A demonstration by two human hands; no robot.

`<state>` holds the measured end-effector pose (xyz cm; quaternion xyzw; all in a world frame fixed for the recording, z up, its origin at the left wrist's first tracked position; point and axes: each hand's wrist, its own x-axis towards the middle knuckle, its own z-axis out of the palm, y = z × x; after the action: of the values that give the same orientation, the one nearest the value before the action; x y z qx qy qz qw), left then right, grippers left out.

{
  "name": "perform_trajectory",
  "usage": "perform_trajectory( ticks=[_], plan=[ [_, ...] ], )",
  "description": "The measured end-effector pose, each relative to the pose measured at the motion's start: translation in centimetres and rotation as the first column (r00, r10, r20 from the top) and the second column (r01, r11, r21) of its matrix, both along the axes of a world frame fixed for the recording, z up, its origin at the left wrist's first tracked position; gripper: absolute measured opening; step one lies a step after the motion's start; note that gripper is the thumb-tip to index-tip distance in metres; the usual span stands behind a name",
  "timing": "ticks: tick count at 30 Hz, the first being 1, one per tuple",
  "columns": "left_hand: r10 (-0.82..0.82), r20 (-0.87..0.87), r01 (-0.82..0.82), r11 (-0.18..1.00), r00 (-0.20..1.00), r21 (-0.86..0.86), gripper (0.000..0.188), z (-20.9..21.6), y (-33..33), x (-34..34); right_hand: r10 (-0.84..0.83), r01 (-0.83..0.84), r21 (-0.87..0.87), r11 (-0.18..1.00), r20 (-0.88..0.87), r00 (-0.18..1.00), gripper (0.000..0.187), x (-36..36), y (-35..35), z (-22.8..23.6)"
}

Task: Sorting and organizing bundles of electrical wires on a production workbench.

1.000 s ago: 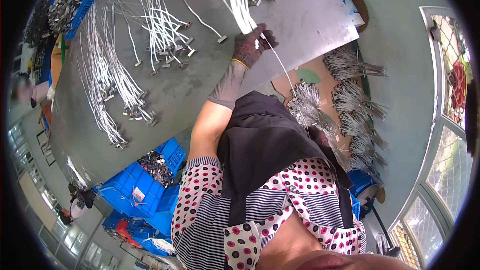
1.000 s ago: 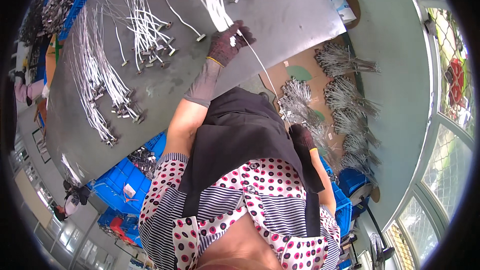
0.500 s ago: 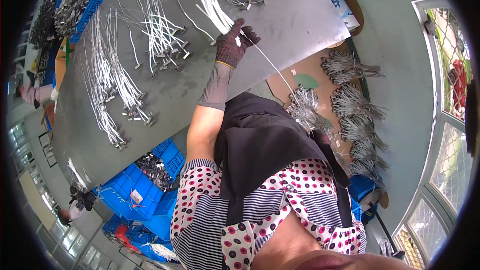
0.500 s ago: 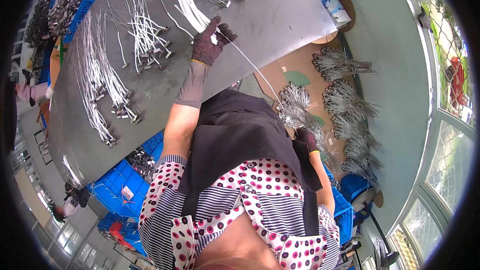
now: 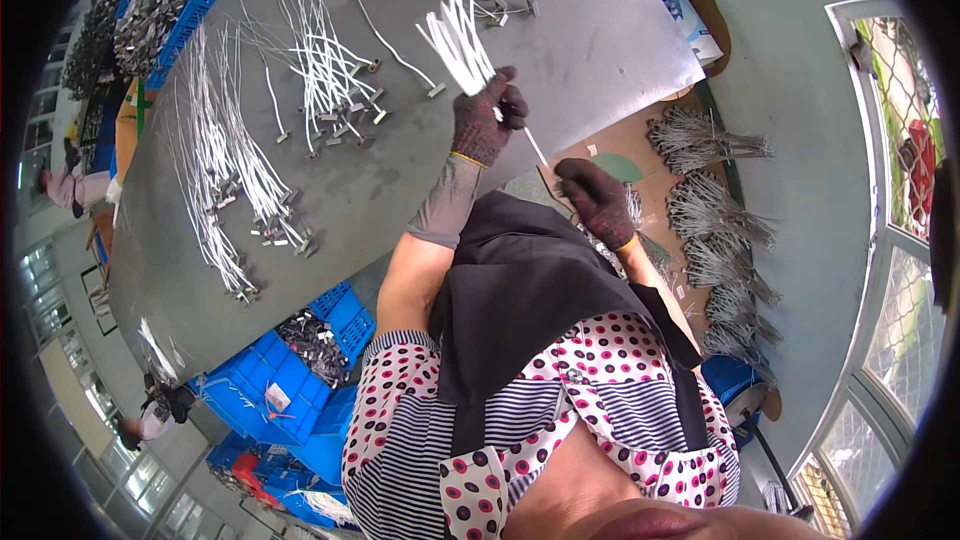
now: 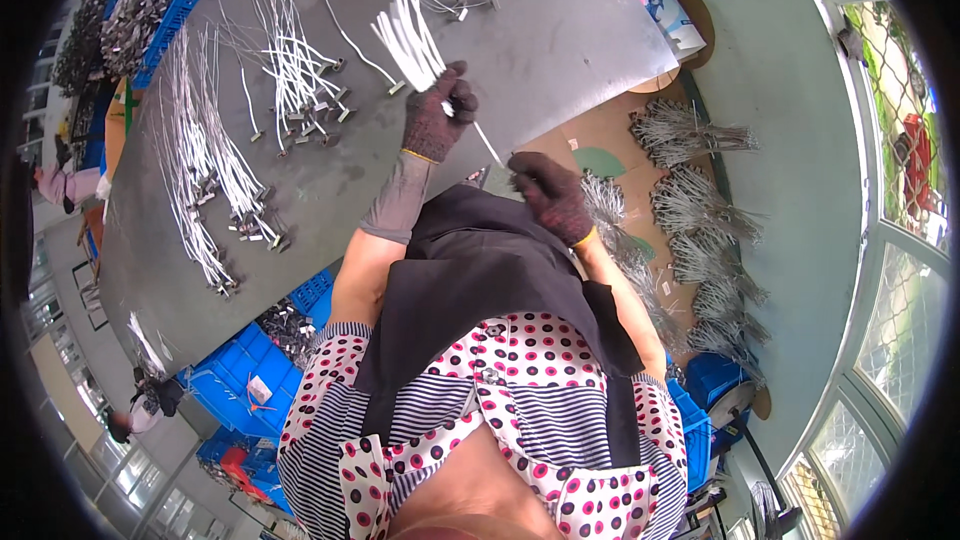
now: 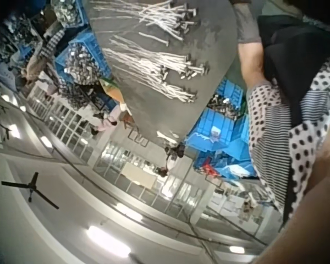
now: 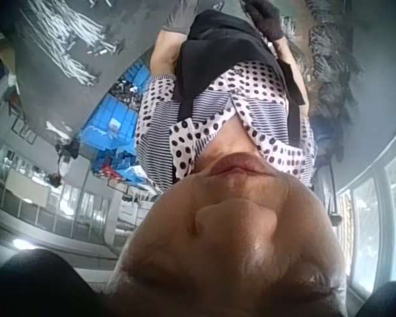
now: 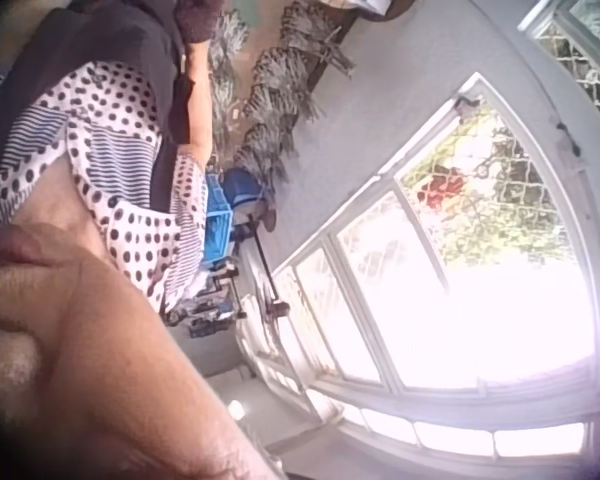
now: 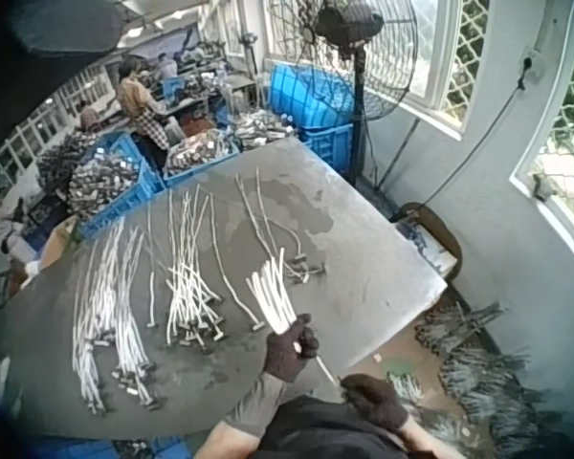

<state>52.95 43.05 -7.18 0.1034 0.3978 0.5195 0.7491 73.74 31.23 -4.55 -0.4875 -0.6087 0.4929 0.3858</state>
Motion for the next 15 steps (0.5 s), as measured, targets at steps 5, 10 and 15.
perform_trajectory(
  ticks=[5, 10, 15],
  plan=[
    [0.155, -0.328, -0.168, 0.986, 0.932, -0.013, 0.019, 3.7, 1.6, -0.7, 0.091, -0.085, -0.049, 0.995, 0.136, 0.987, 0.014, -3.9, 1.5, -0.4],
    [0.225, -0.198, -0.243, 0.967, 0.954, -0.071, 0.022, 0.4, 2.9, -4.8, 0.032, -0.205, -0.425, 0.882, -0.38, 0.924, 0.022, -4.3, 2.8, -1.1],
    [0.149, -0.224, -0.139, 0.989, 0.963, 0.059, 0.025, -2.1, 3.6, -8.3, -0.082, -0.107, -0.508, 0.855, -0.335, 0.939, 0.032, -5.1, 5.1, -2.2]
  ],
)
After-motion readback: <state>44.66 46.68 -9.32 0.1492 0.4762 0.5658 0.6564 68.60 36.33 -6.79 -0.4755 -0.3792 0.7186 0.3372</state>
